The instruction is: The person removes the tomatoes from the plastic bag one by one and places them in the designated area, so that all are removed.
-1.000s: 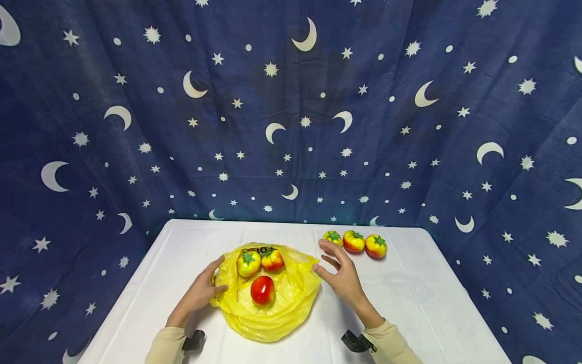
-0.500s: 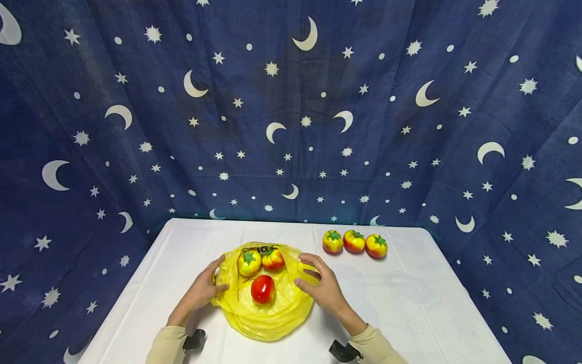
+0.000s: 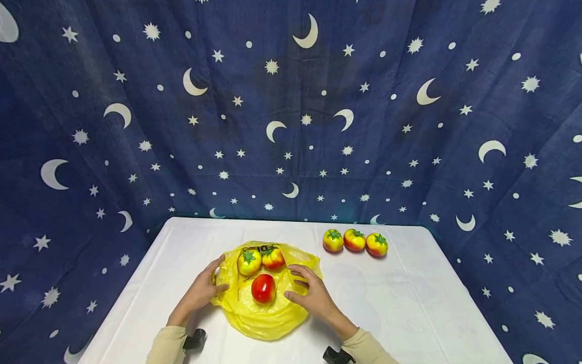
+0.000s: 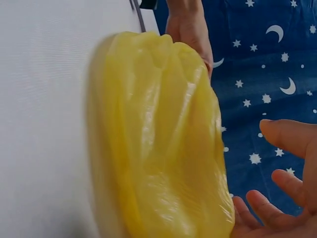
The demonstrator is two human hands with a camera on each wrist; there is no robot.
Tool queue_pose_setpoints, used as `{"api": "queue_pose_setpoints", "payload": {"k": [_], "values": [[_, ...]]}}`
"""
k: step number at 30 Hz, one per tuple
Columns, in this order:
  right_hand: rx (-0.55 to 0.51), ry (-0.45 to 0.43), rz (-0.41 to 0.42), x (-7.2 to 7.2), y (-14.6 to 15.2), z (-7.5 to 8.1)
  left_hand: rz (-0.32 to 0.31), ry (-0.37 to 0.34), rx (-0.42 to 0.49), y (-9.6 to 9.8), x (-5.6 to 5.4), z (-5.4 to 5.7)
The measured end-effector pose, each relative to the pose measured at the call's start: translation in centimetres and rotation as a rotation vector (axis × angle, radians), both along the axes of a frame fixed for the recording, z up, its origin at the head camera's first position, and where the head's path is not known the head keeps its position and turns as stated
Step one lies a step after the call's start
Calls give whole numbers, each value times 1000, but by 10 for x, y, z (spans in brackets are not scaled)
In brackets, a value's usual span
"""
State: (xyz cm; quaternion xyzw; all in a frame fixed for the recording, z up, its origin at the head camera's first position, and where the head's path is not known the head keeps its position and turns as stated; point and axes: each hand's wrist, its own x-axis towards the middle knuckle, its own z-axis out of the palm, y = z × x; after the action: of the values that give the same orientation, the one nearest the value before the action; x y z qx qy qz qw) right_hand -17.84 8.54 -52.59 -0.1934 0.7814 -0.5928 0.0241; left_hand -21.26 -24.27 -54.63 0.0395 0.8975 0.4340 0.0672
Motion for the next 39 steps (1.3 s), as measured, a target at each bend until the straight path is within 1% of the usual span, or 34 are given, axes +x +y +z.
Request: {"api": "queue_pose_setpoints", "payload": {"k": [6, 16, 20, 24, 31, 35, 39], "values": [[37, -18, 22, -1, -4, -7, -5, 2, 9, 0, -2, -1], [88, -52, 39, -7, -24, -8, -10, 5, -10, -1, -1, 2], [102, -70, 40, -9, -32, -8, -4, 0, -7, -1, -2, 1], [128, -83, 41, -13, -37, -12, 7, -5, -7, 0, -2, 0], [177, -115, 35, -16, -43, -17, 11, -14, 7, 1, -1, 0], [206, -148, 34, -16, -44, -20, 7, -6, 0, 1, -1, -1], [224, -163, 31, -16, -45, -22, 4, -3, 0, 0, -1, -2]]}}
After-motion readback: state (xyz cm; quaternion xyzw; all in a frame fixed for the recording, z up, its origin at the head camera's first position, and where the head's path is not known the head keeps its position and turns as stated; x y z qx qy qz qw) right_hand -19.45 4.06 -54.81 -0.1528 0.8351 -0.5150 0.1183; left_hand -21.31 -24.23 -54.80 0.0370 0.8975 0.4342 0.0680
